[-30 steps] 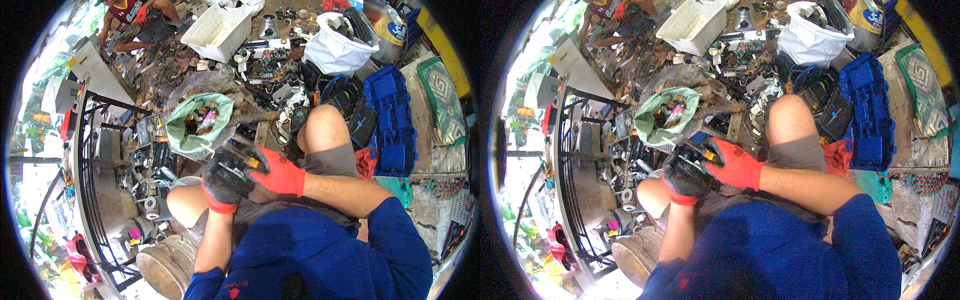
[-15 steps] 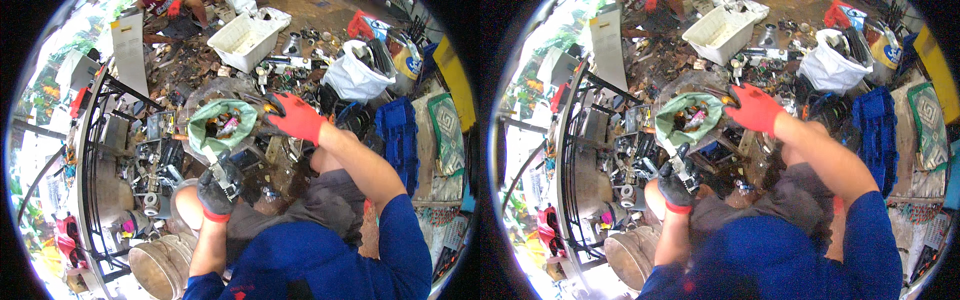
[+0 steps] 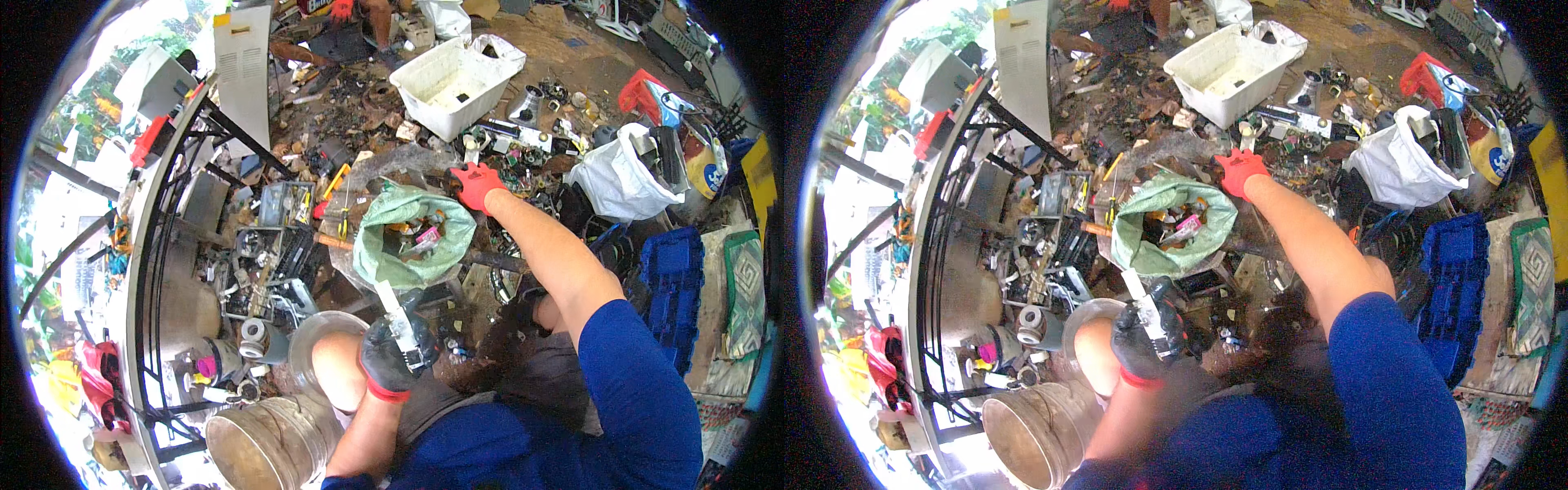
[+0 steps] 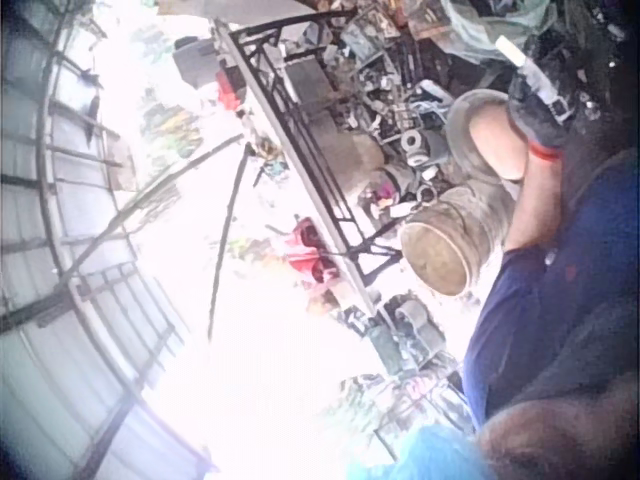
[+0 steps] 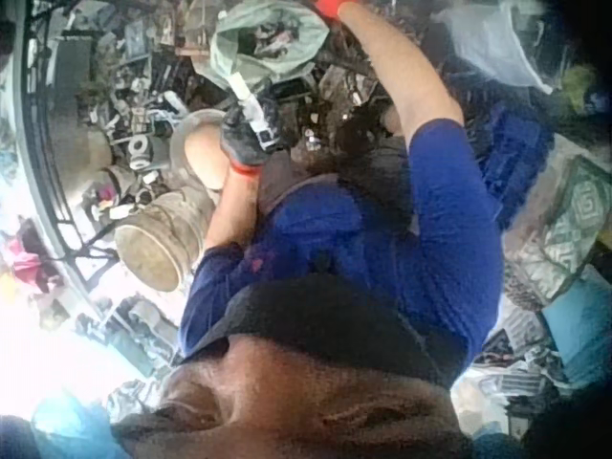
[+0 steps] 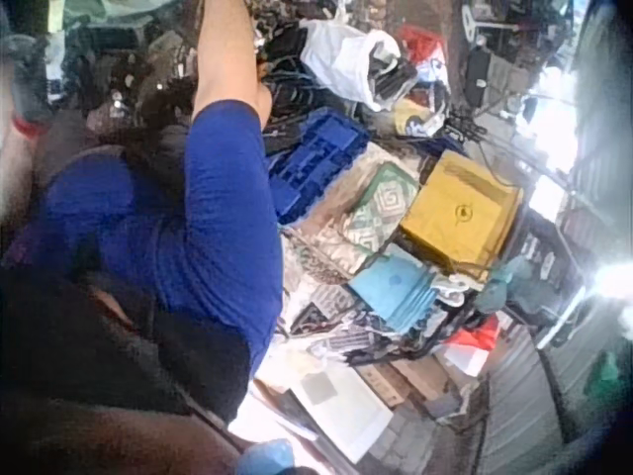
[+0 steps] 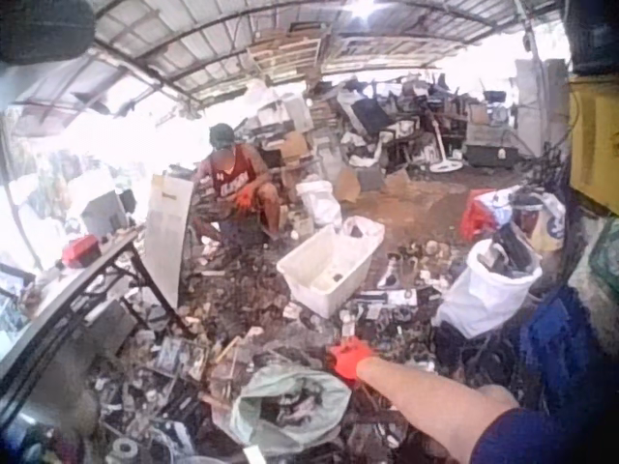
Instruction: The person sits on the floor in a cluttered workshop and uses pliers to strip and separate components from a small electronic device. They repeatedly pull wires and plastic parts from the device, placing the separated pieces into a green bag.
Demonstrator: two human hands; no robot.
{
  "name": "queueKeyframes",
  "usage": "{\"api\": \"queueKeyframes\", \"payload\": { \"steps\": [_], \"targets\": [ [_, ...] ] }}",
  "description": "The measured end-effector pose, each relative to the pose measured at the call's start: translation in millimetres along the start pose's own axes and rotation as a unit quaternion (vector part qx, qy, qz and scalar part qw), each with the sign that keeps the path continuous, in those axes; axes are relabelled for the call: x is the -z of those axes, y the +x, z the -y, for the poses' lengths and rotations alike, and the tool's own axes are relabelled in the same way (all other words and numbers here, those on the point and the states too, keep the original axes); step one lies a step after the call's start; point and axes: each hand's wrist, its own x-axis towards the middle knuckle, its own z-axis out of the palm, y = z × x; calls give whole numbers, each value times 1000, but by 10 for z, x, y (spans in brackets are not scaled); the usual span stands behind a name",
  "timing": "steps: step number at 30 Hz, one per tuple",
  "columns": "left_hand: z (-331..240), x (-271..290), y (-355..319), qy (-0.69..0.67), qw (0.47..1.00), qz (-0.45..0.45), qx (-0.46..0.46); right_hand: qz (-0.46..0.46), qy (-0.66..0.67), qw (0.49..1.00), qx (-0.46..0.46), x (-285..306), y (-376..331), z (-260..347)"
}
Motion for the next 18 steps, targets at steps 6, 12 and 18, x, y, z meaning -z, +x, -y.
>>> {"api": "queueKeyframes", "payload": {
  "steps": [6, 12, 18],
  "targets": [
    [-56, -27, 98, 8, 1000, 17, -7, -23, 22, 999, 13, -124, 30, -94],
    [-95, -174, 126, -20, 998, -45, -36, -32, 45, 998, 44, 183, -127, -348],
    [-610, -59, -188, 63, 986, -20, -152, -99, 204, 972, 60, 876, -999, -976]
  ]
}}
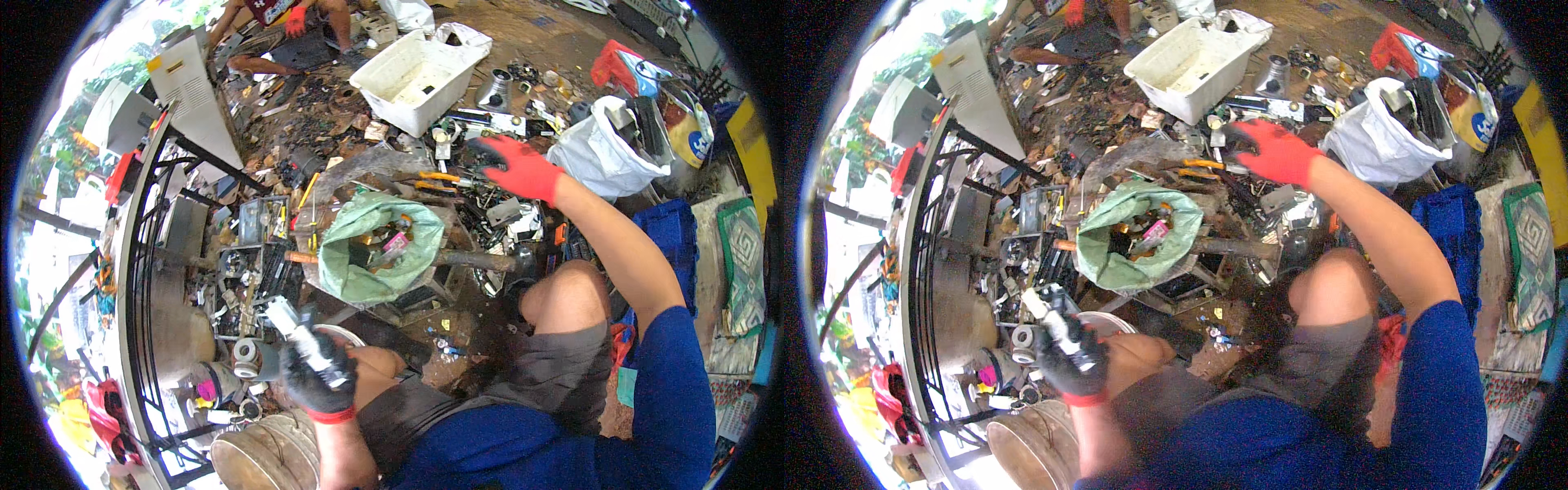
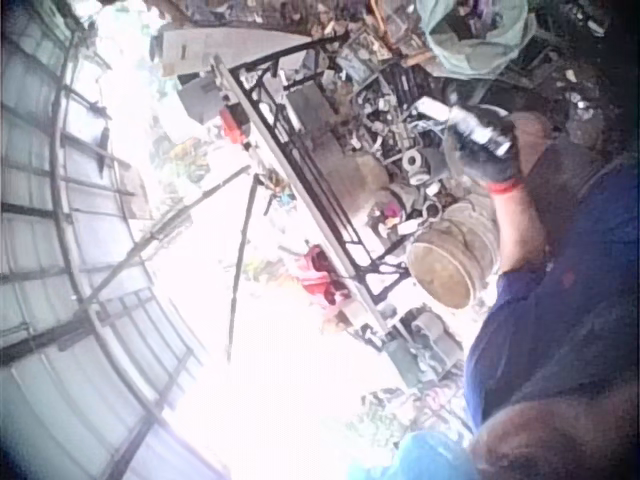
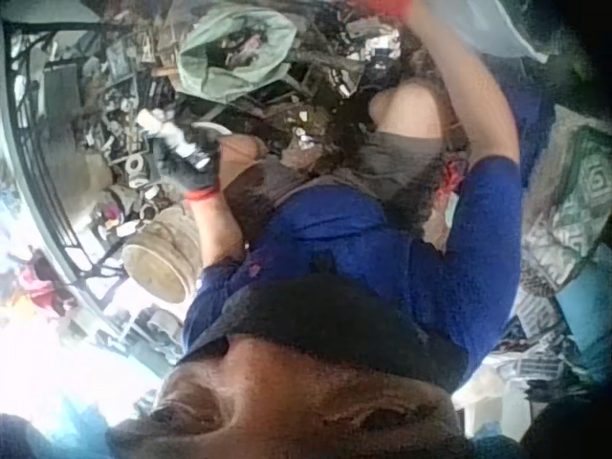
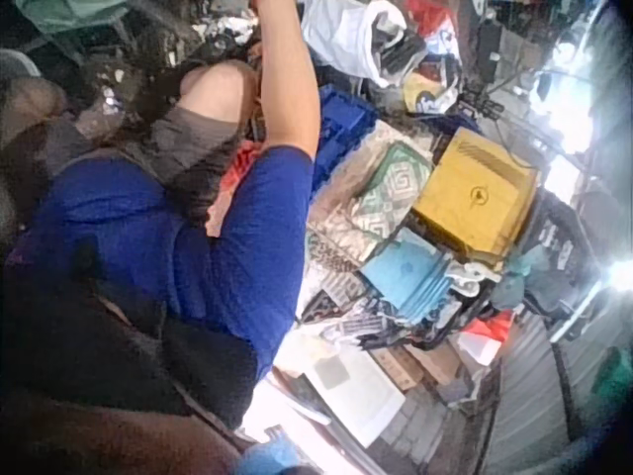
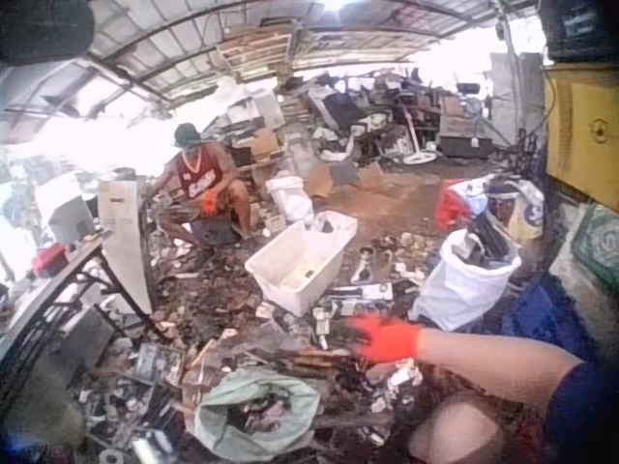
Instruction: The person sits on the floor in a cluttered workshop and uses pliers to strip and separate components from a small electronic device. They repeatedly pull wires and plastic parts from the device, placing the separated pieces into a green bag.
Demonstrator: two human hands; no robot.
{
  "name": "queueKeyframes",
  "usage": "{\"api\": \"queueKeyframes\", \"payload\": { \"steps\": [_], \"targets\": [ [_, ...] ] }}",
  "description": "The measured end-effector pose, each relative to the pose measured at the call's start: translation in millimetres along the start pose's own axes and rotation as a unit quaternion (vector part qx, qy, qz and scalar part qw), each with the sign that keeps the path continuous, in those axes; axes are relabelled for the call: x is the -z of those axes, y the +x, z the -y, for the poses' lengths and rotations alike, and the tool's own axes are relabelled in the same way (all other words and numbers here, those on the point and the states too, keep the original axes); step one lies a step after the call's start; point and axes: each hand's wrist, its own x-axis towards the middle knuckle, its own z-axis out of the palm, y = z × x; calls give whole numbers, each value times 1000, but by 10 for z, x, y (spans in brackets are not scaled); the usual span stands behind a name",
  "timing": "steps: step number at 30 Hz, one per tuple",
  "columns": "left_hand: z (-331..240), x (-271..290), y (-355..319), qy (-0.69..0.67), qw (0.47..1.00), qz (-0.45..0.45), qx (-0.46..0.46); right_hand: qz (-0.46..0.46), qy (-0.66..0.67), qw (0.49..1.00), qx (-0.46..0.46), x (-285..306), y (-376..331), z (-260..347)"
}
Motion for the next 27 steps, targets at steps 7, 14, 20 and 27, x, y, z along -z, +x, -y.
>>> {"api": "queueKeyframes", "payload": {
  "steps": [7, 14, 20, 27],
  "targets": [
    [-468, 89, 310, 49, 993, 97, -49, -249, 268, 913, -177, 165, -1803, -1166],
    [-478, 231, 603, 47, 994, -23, -95, -338, 340, 804, -351, -671, -3161, -1427],
    [-482, 287, 631, 77, 991, -60, -86, -307, 333, 807, -379, -782, -3112, -1388],
    [-601, 551, 595, 251, 960, -85, -90, -281, 249, 843, -384, -957, -3066, -1694]
  ]
}}
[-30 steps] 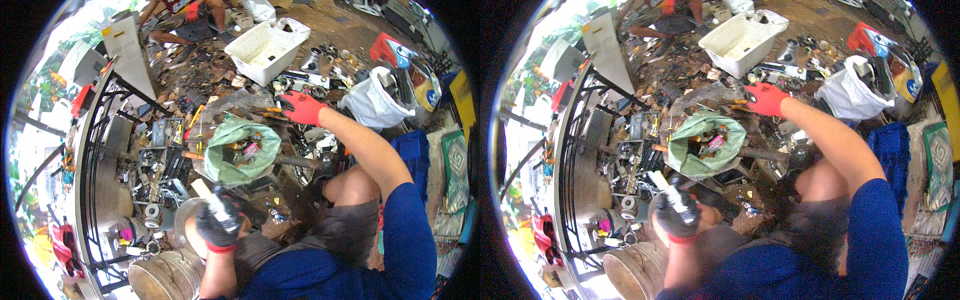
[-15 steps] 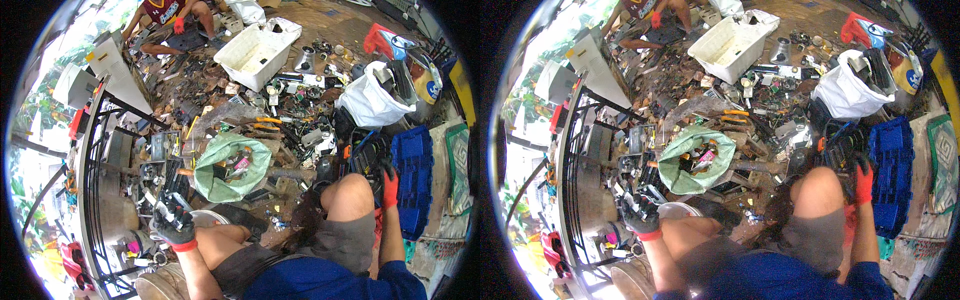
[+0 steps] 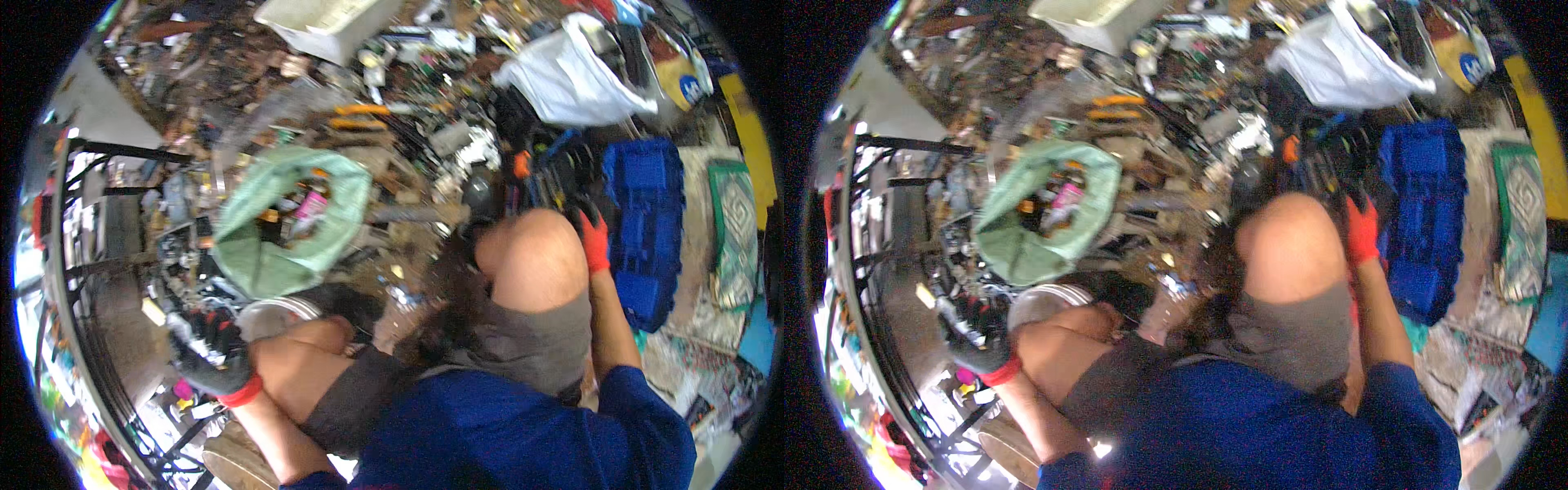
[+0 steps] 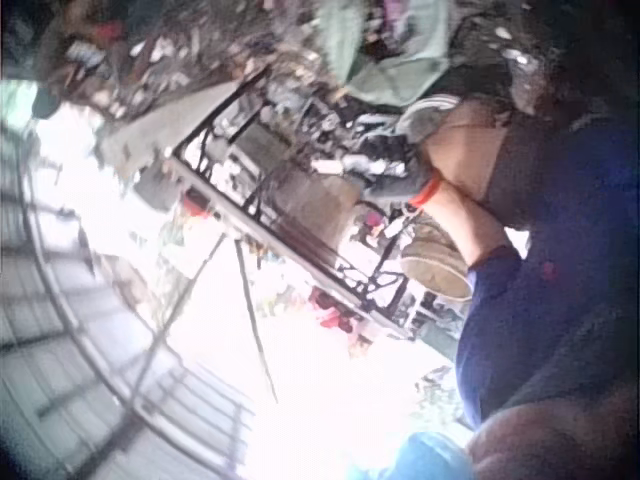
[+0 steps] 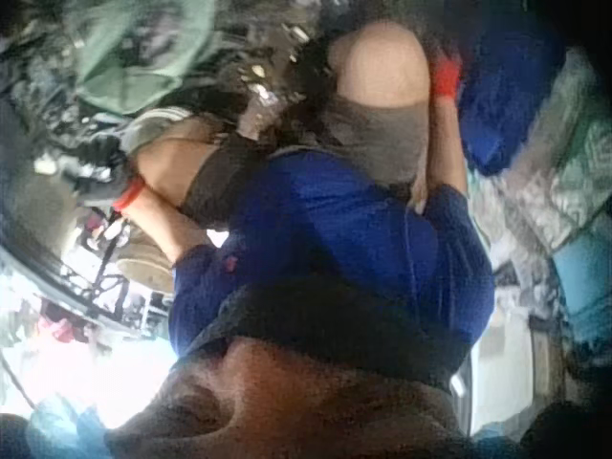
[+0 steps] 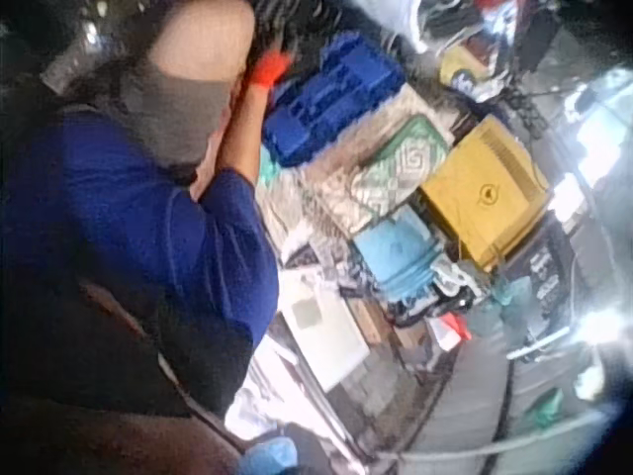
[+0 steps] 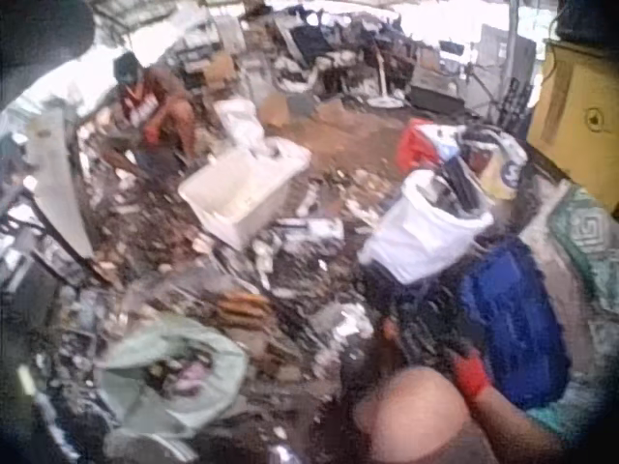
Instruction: The person sits on the floor in a cluttered workshop and uses pliers to strip and separate components from a small electronic device. They repeatedly pull wires and plastic parts from the device, placing the separated pieces into a green bag.
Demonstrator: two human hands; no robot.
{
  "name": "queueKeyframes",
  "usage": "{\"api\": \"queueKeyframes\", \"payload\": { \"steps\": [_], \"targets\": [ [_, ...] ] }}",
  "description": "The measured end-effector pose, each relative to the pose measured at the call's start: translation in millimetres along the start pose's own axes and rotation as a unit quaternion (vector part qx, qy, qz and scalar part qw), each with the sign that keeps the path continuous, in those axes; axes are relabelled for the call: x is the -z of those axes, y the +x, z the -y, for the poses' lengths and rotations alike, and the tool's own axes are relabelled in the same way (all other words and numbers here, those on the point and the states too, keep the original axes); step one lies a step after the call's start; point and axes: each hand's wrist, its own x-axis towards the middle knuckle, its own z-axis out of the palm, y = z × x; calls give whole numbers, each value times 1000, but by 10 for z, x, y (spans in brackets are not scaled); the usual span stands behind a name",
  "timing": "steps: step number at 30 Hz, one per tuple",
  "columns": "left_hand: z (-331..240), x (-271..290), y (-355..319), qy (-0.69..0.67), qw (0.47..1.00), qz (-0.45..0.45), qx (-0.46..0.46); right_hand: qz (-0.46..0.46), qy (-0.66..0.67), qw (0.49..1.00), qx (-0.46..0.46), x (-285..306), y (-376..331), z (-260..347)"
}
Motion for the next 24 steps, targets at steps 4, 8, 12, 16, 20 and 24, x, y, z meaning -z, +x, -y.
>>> {"api": "queueKeyframes", "payload": {
  "steps": [4, 8, 12, 16, 20, 24],
  "targets": [
    [-16, -504, -24, -175, 979, 68, 83, 27, 48, 998, -23, -34, -50, -240],
    [3, -637, 24, -180, 979, 62, 76, 43, 37, 997, -56, -49, -108, -297],
    [-10, -584, 17, -165, 980, 79, 75, 37, -13, 999, -30, -122, -134, -193],
    [3, -384, 58, -122, 989, 52, 63, 30, 20, 999, -13, -87, -80, -154],
    [36, -454, -18, -27, 997, -60, 36, 49, 68, 996, -29, -89, -136, 245],
    [45, -582, -25, -118, 989, 55, 64, 33, 38, 995, 87, 23, -125, 631]
  ]
}}
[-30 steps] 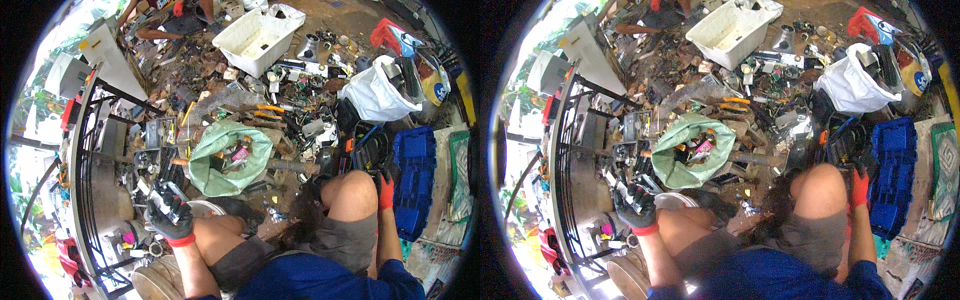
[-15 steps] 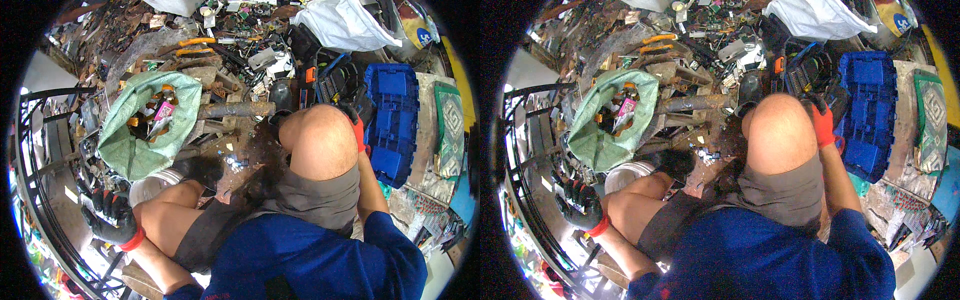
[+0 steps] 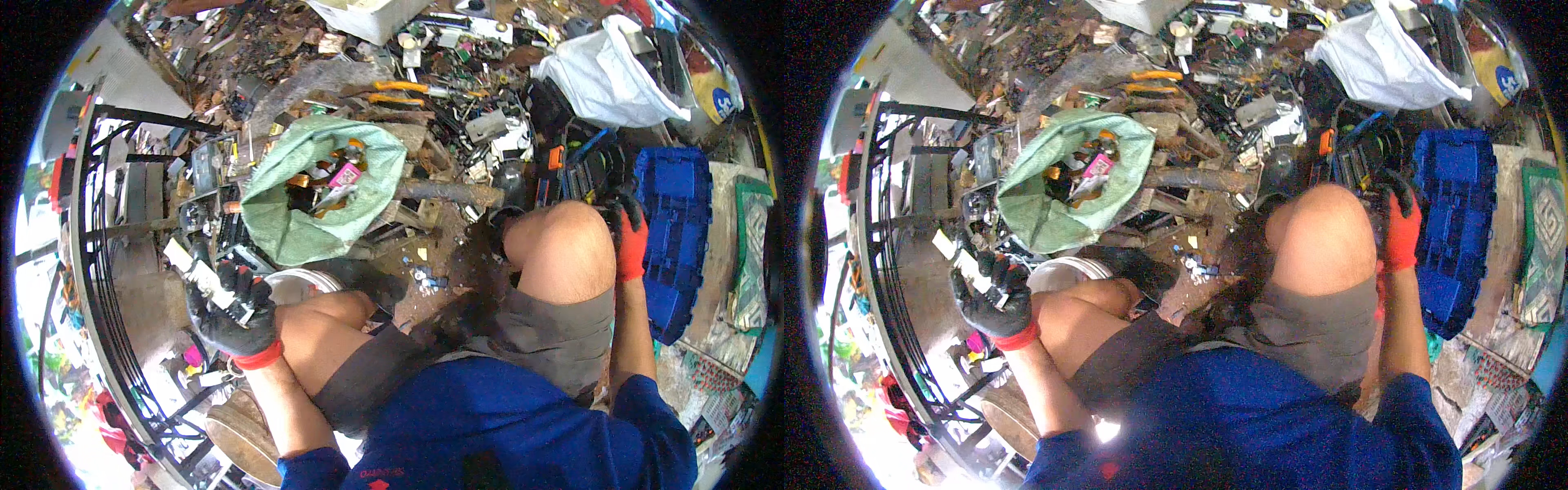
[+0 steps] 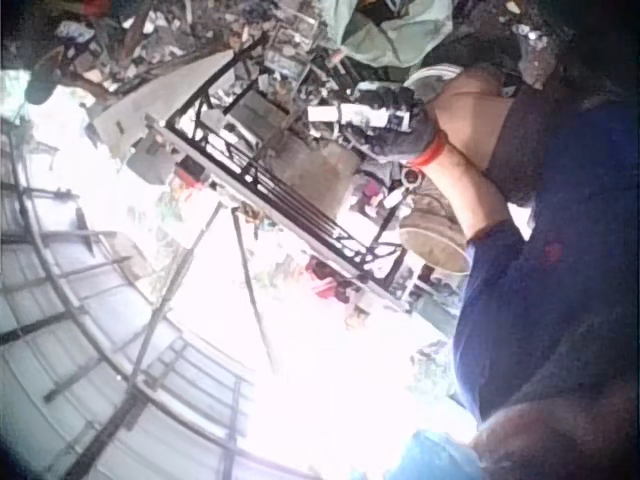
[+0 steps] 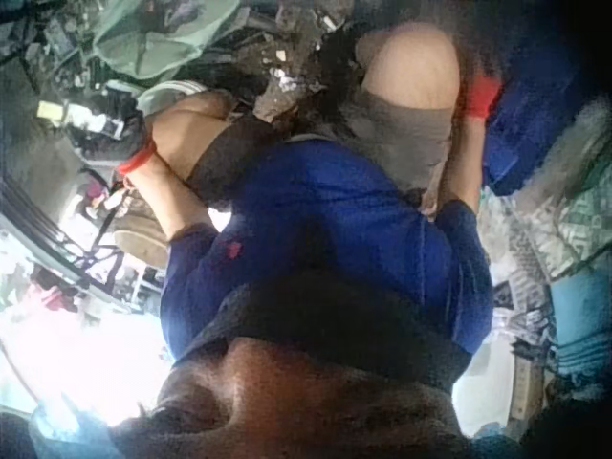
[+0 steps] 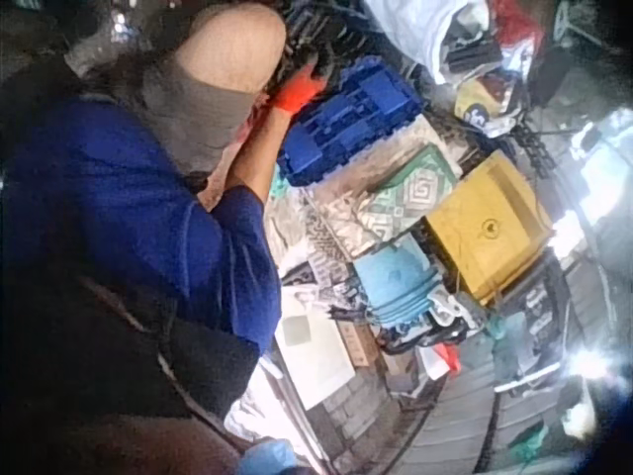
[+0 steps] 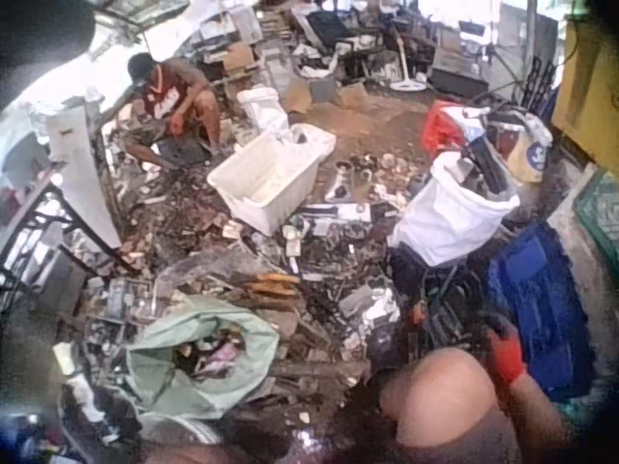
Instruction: The person sits on the floor in a cluttered workshop and uses pliers to strip and separate components from a small electronic device. They repeatedly pull wires and plastic parts from the device, placing the separated pieces into a green bag.
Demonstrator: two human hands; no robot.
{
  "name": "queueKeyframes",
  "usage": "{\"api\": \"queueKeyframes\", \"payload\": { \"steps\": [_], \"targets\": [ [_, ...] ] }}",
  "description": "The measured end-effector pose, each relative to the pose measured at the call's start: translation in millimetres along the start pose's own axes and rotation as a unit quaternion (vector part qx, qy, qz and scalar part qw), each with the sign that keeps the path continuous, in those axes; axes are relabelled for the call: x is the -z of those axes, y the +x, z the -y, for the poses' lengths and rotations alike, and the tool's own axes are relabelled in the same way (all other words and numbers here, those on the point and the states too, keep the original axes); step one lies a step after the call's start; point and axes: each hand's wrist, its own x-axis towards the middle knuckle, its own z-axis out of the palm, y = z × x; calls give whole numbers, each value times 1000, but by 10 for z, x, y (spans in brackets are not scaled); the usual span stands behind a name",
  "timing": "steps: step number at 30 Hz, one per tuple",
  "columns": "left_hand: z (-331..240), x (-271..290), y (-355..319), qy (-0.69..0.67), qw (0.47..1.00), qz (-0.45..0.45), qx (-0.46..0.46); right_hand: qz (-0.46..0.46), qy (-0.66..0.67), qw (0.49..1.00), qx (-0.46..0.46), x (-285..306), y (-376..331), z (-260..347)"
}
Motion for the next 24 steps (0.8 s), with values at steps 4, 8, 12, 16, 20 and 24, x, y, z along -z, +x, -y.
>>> {"api": "queueKeyframes", "payload": {
  "steps": [4, 8, 12, 16, 20, 24],
  "targets": [
    [-1, -24, -30, 16, 1000, -22, -7, -41, 24, 998, 34, 27, 152, 584],
    [-13, -40, -114, 32, 998, -47, -29, -38, -23, 992, 117, -33, 245, 1004],
    [-20, -88, -57, -33, 997, -66, -18, -37, -48, 992, 115, 24, 194, 1059],
    [-170, 55, -119, -93, 993, 57, -46, -43, -41, 991, 119, -84, 101, 1131],
    [-200, 213, -192, -123, 992, -1, -34, -38, 4, 992, 120, -145, 83, 1265],
    [-197, 192, -204, -162, 986, 38, -5, -15, -49, 972, 227, -346, 56, 1683]
  ]
}}
